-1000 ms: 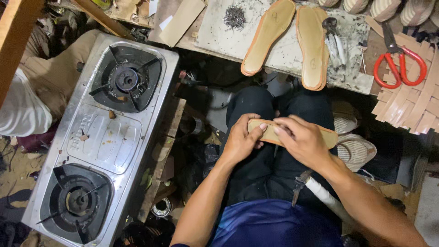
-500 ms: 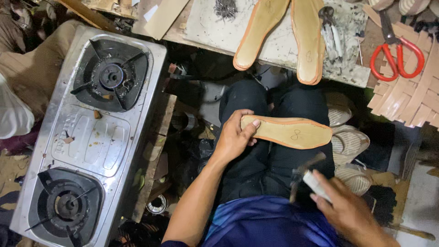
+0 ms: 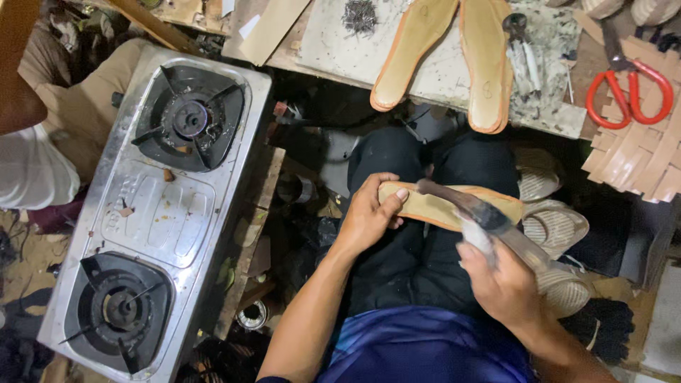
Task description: The person holds a woven shoe upper on their lap, positions a flat insole board against it, and hammers along the edge to secure the insole to the upper. They then press and align the assembled shoe, set it on the workbench, and handle a wooden last and insole boards.
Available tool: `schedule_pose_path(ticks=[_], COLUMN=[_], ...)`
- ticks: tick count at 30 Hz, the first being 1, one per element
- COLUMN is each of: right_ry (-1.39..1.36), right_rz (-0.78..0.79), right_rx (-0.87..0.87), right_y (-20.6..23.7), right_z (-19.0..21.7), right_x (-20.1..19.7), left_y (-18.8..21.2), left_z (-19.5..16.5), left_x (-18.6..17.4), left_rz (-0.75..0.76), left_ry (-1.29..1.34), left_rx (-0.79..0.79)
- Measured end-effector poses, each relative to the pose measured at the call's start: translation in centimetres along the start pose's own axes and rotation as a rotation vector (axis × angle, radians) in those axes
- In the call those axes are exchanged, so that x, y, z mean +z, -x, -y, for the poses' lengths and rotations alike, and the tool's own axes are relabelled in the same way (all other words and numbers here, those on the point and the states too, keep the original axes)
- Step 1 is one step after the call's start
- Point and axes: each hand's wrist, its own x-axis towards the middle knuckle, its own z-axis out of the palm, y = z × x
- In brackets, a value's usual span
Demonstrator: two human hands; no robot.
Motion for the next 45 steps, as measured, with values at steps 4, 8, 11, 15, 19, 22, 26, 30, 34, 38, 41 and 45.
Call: schedule_pose_path(ticks=[4, 8, 11, 15, 19, 22, 26, 30, 34, 38, 41, 45], right_ry=[0.108, 0.259, -0.004, -0.05, 0.273, 0.174, 0.502, 0.593, 0.244, -0.664, -0.864, -0.711], right_rz=[0.007, 0.051, -0.077, -0.085, -0.03, -0.026, 0.007, 0.103, -0.039, -0.308, -0.541, -0.388], right_rx=[-0.158, 0.013, 0.099, -0.253, -0.035, -0.072, -0.109, 0.113, 0.344, 0.366, 0.279, 0.165], right_y=[1.0, -0.2, 0.6, 0.9, 0.2, 2.4, 7.9, 11.7, 11.5, 7.9, 5.0, 3.5], right_z=[-1.4, -2.2, -1.1, -0.6, -2.4, -3.5, -4.5, -5.3, -5.5, -5.4, -5.7, -6.0], right_x=[0.4, 1.0, -0.2, -0.2, 1.1, -0.4, -3.3, -4.0, -4.0, -2.5, -0.8, -1.1], left_y=[0.1, 0.0, -0.2, -0.1, -0.2, -0.2, 0.0, 0.6, 2.5, 6.0, 8.1, 8.8], left_z=[0.4, 0.4, 0.4, 0.4, 0.2, 0.4, 1.4, 2.5, 3.5, 4.5, 4.6, 3.0], left_x=[-0.2, 0.0, 0.2, 0.2, 0.3, 0.1, -0.3, -0.1, 1.7, 4.8, 6.8, 4.8], left_rz=[0.004, 0.036, 0.025, 0.033, 0.039, 0.031, 0.031, 0.066, 0.071, 0.054, 0.031, 0.204], left_ry=[-0.023, 0.002, 0.031, -0.004, 0.014, 0.013, 0.01, 0.142, 0.255, 0.378, 0.509, -0.058], left_rx=[-0.018, 0.029, -0.018, -0.037, -0.009, -0.029, -0.017, 0.04, 0.031, 0.018, -0.045, 0.215])
